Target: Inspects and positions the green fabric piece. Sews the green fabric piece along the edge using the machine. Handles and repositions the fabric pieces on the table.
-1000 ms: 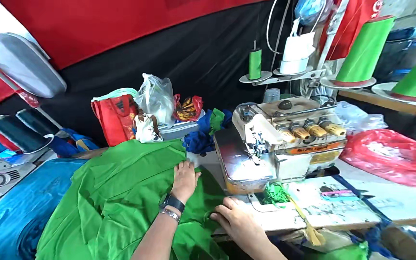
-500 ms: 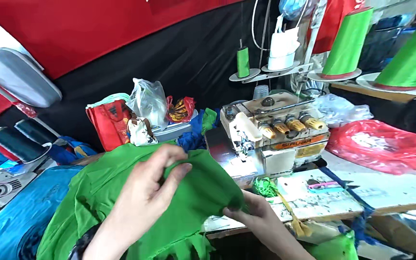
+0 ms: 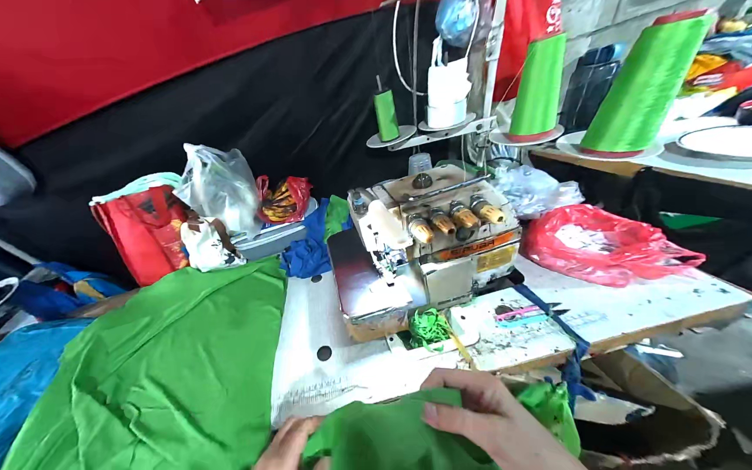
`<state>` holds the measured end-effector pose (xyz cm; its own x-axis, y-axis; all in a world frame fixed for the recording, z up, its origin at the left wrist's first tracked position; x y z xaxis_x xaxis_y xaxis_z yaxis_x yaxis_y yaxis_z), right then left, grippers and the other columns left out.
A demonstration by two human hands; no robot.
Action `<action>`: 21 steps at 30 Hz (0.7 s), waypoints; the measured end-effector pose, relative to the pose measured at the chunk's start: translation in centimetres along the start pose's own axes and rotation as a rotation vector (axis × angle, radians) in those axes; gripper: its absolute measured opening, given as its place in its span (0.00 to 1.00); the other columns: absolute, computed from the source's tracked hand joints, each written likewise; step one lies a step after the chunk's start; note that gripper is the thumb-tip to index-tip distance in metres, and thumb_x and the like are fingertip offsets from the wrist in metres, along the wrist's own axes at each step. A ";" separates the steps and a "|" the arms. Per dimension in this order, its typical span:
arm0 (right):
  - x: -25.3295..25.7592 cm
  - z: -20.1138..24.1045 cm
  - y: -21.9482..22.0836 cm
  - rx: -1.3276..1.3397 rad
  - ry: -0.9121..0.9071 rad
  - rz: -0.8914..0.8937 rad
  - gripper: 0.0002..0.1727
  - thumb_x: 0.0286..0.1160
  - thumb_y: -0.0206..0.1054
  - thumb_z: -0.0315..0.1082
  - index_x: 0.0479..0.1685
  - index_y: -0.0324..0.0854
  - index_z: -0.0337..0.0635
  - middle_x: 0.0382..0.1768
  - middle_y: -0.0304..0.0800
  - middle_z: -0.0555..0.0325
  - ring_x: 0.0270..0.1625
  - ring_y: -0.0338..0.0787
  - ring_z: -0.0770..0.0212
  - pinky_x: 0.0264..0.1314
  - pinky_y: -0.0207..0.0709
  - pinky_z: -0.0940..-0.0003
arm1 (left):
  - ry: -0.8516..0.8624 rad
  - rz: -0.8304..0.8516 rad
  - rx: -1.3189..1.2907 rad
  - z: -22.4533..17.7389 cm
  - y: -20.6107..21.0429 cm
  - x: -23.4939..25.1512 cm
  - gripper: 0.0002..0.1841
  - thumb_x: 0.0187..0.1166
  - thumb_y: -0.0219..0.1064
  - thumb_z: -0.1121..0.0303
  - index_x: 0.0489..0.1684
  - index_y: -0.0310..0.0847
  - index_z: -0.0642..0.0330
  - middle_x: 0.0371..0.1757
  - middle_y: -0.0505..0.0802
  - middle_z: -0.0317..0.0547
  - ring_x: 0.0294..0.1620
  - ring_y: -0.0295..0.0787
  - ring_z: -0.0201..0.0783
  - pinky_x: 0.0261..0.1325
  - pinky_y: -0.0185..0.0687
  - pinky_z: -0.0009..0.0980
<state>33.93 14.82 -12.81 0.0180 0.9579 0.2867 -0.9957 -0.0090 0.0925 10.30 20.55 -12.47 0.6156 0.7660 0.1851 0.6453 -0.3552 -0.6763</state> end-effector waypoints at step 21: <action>2.1 -2.9 1.0 -0.110 0.219 0.162 0.06 0.76 0.71 0.38 0.36 0.86 0.45 0.28 0.85 0.74 0.31 0.83 0.81 0.35 0.78 0.82 | 0.252 -0.364 -0.359 0.1 3.8 0.3 0.06 0.80 0.70 0.70 0.44 0.93 0.60 0.48 0.94 0.37 0.53 0.88 0.21 0.57 0.86 0.20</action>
<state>32.69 17.61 -14.91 -0.1508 0.9857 0.0755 -0.9880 -0.1477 -0.0451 12.90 19.49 -15.00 0.3852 0.7373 0.5550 0.9222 -0.2857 -0.2605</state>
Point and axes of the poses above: each hand's wrist, its own x-axis towards the middle knuckle, its own y-axis out of the palm, z = x × y, the point moved 6 cm from there along x, towards the middle knuckle
